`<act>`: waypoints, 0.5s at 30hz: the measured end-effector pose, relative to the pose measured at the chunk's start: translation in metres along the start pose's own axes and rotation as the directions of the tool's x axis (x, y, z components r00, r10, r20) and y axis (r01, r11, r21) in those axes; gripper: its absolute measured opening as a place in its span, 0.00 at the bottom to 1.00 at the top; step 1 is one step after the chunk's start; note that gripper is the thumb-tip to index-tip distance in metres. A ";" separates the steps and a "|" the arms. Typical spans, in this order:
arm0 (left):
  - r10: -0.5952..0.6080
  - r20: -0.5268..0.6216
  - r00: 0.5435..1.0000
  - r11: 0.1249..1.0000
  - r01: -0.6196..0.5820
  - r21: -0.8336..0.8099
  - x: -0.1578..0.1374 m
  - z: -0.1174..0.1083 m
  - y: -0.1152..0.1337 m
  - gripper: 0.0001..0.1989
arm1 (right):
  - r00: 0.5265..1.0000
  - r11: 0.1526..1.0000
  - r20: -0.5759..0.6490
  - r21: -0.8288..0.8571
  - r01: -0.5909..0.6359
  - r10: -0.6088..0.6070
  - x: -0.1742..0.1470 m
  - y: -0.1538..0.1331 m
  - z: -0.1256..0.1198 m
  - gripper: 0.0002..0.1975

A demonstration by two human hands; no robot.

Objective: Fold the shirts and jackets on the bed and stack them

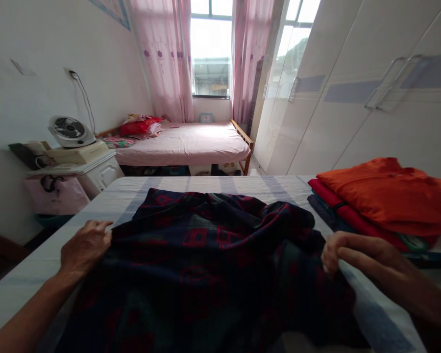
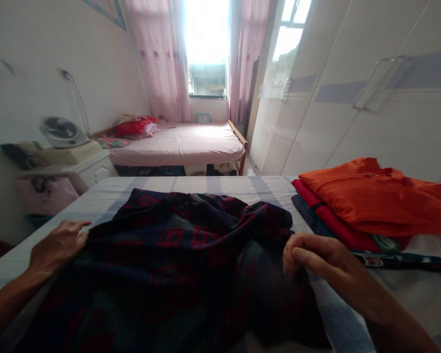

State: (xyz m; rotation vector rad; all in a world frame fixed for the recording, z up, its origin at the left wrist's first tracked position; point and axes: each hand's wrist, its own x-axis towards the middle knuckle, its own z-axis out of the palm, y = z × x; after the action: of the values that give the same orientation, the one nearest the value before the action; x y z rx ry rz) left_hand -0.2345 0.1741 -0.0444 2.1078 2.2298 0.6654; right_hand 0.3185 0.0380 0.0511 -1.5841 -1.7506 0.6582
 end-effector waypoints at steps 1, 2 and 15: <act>0.033 0.004 0.999 0.999 -0.034 0.035 0.006 0.000 0.008 0.22 | 1.000 1.000 0.030 -0.020 -0.003 0.004 0.005 0.000 -0.001 0.16; 0.065 0.014 0.998 0.995 -0.066 0.078 0.012 0.001 0.017 0.23 | 1.000 0.997 -0.001 -0.073 -0.013 0.013 0.013 0.002 0.001 0.15; 0.180 0.373 0.910 0.952 -0.257 0.168 0.095 0.046 0.129 0.27 | 0.977 0.744 0.175 -0.667 0.027 0.121 0.171 0.053 0.038 0.20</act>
State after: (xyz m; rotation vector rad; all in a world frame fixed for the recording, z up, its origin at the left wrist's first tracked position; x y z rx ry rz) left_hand -0.1077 0.2794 -0.0199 2.3709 1.9602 0.0277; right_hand 0.3183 0.2165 0.0117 -2.0956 -2.2752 0.2066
